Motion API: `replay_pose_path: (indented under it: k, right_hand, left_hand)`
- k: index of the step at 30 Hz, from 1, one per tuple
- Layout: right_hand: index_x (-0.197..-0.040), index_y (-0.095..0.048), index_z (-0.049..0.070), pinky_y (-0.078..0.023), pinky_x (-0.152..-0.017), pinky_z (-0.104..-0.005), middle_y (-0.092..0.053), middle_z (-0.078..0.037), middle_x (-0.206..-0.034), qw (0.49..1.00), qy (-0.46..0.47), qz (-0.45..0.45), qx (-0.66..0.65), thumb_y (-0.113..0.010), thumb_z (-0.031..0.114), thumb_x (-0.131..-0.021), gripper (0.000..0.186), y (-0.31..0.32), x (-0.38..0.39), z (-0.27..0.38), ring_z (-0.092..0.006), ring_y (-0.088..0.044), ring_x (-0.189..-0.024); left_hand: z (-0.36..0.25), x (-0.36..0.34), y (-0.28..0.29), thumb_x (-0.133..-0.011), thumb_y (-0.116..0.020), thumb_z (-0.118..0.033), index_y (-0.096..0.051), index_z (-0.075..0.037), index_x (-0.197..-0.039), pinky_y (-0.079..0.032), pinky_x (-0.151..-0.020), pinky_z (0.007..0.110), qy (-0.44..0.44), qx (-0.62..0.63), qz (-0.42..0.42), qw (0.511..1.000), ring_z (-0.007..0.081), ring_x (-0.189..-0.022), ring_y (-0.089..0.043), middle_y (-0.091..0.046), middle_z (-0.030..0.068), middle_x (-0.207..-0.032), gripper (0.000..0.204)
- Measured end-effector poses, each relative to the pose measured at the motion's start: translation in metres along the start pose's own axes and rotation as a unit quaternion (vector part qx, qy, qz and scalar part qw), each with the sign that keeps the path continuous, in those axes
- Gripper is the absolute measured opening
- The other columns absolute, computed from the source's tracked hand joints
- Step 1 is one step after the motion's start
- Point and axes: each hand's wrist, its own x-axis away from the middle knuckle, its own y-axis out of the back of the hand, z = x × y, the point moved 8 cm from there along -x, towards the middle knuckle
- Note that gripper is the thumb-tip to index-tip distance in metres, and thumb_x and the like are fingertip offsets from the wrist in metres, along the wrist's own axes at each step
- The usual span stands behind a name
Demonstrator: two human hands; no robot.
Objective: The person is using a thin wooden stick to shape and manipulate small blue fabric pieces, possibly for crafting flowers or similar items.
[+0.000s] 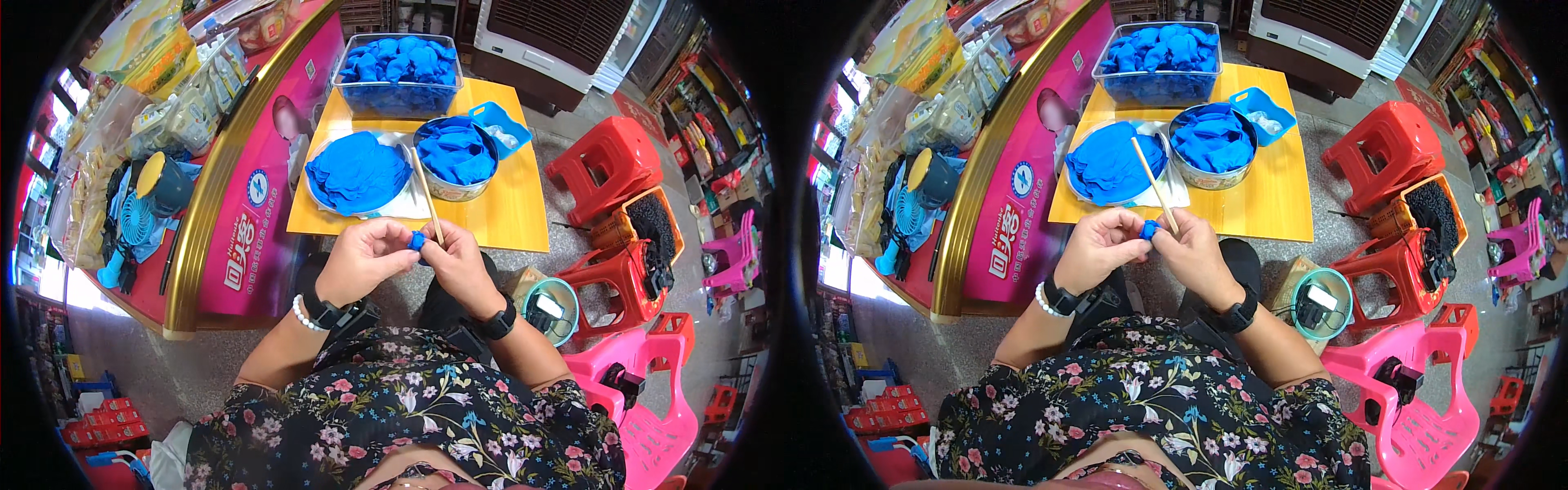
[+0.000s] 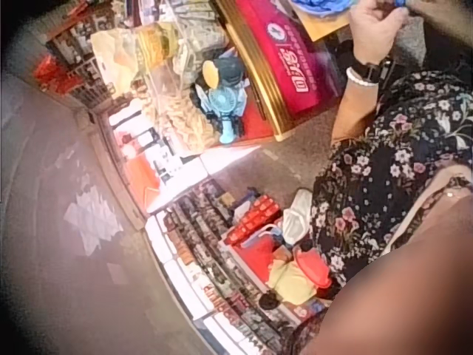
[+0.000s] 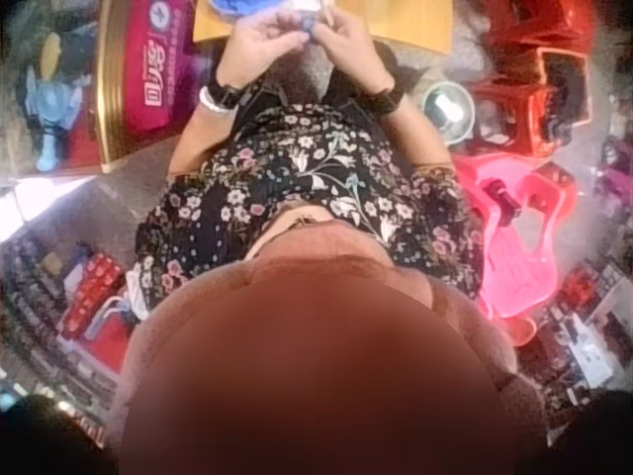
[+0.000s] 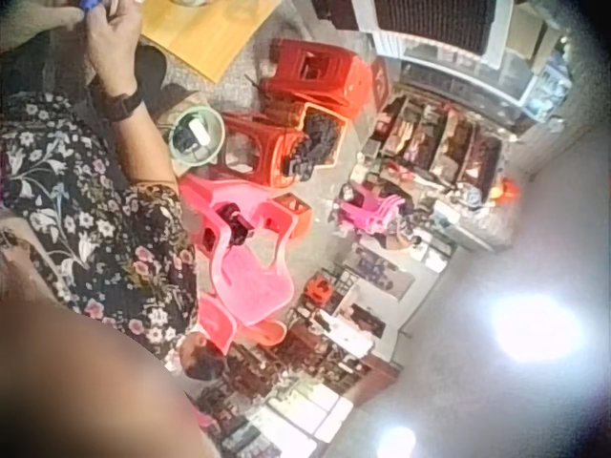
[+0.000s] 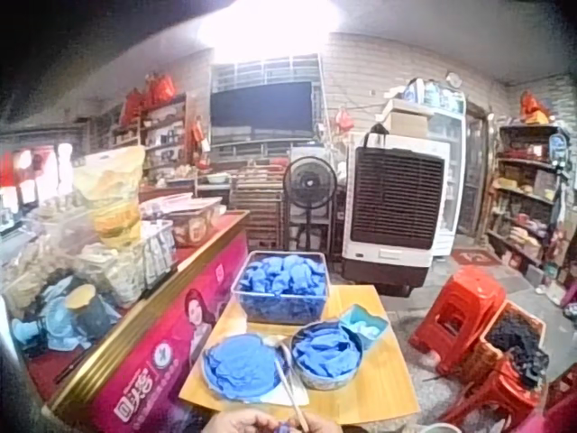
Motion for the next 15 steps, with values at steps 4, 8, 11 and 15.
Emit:
replay_pose_path:
  k: [4, 8, 11, 15]
  right_hand:
    - [-0.080, -0.055, 0.002, -0.034, -0.052, -0.0205, -0.049, 0.005, -0.067, 0.999, 0.001, 0.021, 0.048, -0.060, 0.012, -0.083, 0.011, -0.006, 0.005, 0.008, -0.0023, -0.041, -0.061]
    - [-0.078, -0.055, 0.002, -0.036, -0.054, -0.0208, -0.049, 0.006, -0.068, 0.997, -0.023, 0.058, 0.034, -0.061, 0.011, -0.083, 0.012, -0.014, 0.008, 0.004, -0.0027, -0.042, -0.063]
    - [-0.078, -0.055, 0.003, -0.035, -0.055, -0.0207, -0.048, 0.007, -0.069, 0.998, -0.017, 0.056, 0.013, -0.061, 0.013, -0.085, 0.013, -0.024, 0.014, 0.015, -0.0027, -0.042, -0.064]
    - [-0.080, -0.056, 0.003, -0.037, -0.057, -0.0205, -0.048, 0.006, -0.070, 0.999, 0.031, 0.007, -0.006, -0.062, 0.014, -0.088, 0.015, -0.006, 0.008, 0.015, -0.0033, -0.043, -0.067]
  left_hand:
    - [-0.002, -0.001, 0.006, -0.082, -0.063, 0.000, -0.058, 0.000, -0.090, -0.047, -0.062, 0.018, -0.066, -0.117, 0.039, 0.990, 0.0057, -0.070, -0.058, -0.060, 0.0007, -0.081, 0.010]
    - [0.007, -0.005, 0.022, -0.077, -0.062, -0.001, -0.056, -0.003, -0.075, -0.041, -0.054, 0.019, -0.047, -0.085, -0.080, 0.992, 0.0025, -0.062, -0.050, -0.056, -0.0041, -0.070, 0.007]
    - [-0.025, 0.006, 0.015, -0.076, -0.059, 0.003, -0.052, -0.003, -0.076, -0.040, -0.051, 0.019, -0.216, -0.281, -0.178, 0.918, 0.0030, -0.061, -0.049, -0.053, -0.0020, -0.069, 0.009]
    - [-0.004, -0.003, 0.004, -0.077, -0.057, 0.005, -0.053, -0.004, -0.080, -0.041, -0.054, 0.018, -0.091, 0.013, -0.120, 0.989, 0.0031, -0.062, -0.052, -0.053, -0.0032, -0.071, 0.010]
